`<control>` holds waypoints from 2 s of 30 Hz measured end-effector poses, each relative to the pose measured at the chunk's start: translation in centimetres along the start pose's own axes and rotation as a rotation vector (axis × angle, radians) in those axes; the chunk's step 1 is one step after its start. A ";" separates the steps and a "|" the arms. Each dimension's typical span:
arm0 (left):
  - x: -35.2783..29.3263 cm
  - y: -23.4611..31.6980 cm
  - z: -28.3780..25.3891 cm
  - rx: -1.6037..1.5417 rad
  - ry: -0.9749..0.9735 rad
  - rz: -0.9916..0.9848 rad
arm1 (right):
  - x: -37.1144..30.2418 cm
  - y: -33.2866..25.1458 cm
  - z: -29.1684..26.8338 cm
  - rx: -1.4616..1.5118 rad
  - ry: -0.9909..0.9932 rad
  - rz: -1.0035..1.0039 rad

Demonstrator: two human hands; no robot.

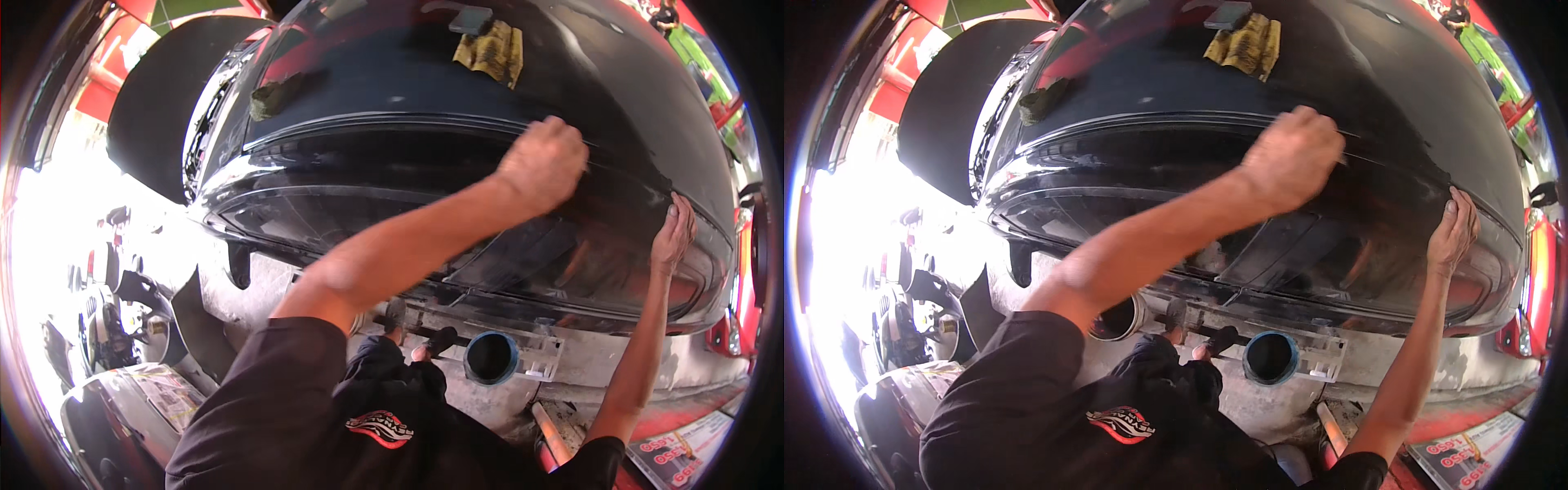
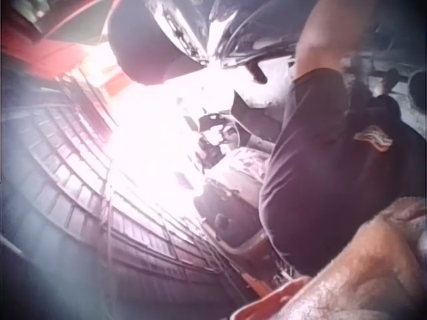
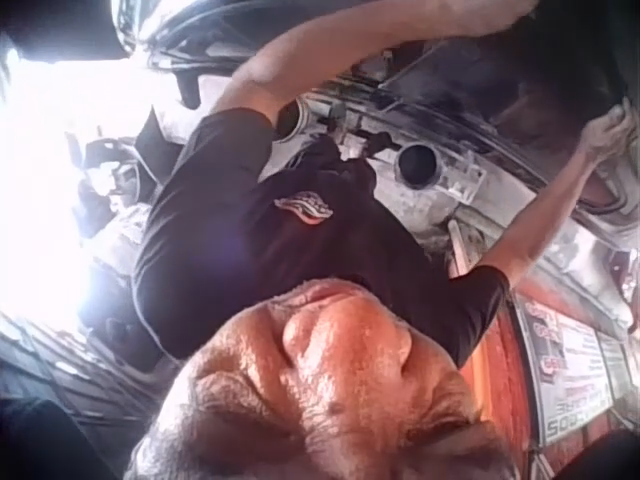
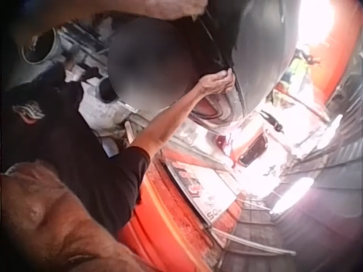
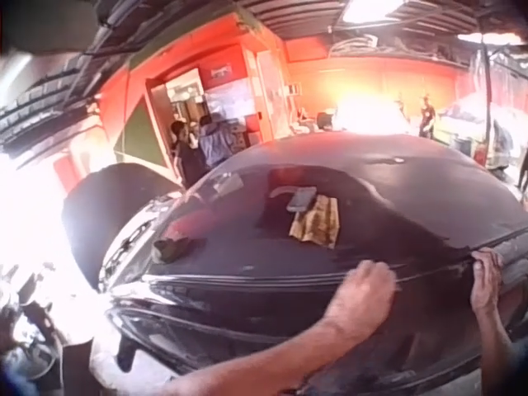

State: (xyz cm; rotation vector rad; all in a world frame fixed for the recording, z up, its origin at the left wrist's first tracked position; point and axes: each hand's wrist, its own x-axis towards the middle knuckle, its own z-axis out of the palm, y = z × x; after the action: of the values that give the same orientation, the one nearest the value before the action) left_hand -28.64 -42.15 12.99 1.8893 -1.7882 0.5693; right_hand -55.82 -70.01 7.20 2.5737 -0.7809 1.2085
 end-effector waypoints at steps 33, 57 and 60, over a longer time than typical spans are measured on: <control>-8.7 -9.2 -8.3 -0.114 -0.004 -0.058 | 2.1 -12.5 0.5 0.030 0.040 0.102; -6.7 3.6 -5.4 -0.768 0.194 -0.366 | -3.7 -27.2 -5.6 0.786 0.065 0.431; -8.6 6.7 -3.6 -0.972 0.057 -0.306 | -7.5 -29.7 -6.2 1.204 0.016 0.739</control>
State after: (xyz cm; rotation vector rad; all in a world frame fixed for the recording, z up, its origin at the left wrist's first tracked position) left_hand -35.80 -33.37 11.09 1.3600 -1.3077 -0.3235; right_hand -47.90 -39.75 6.88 3.1785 -1.3774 2.5333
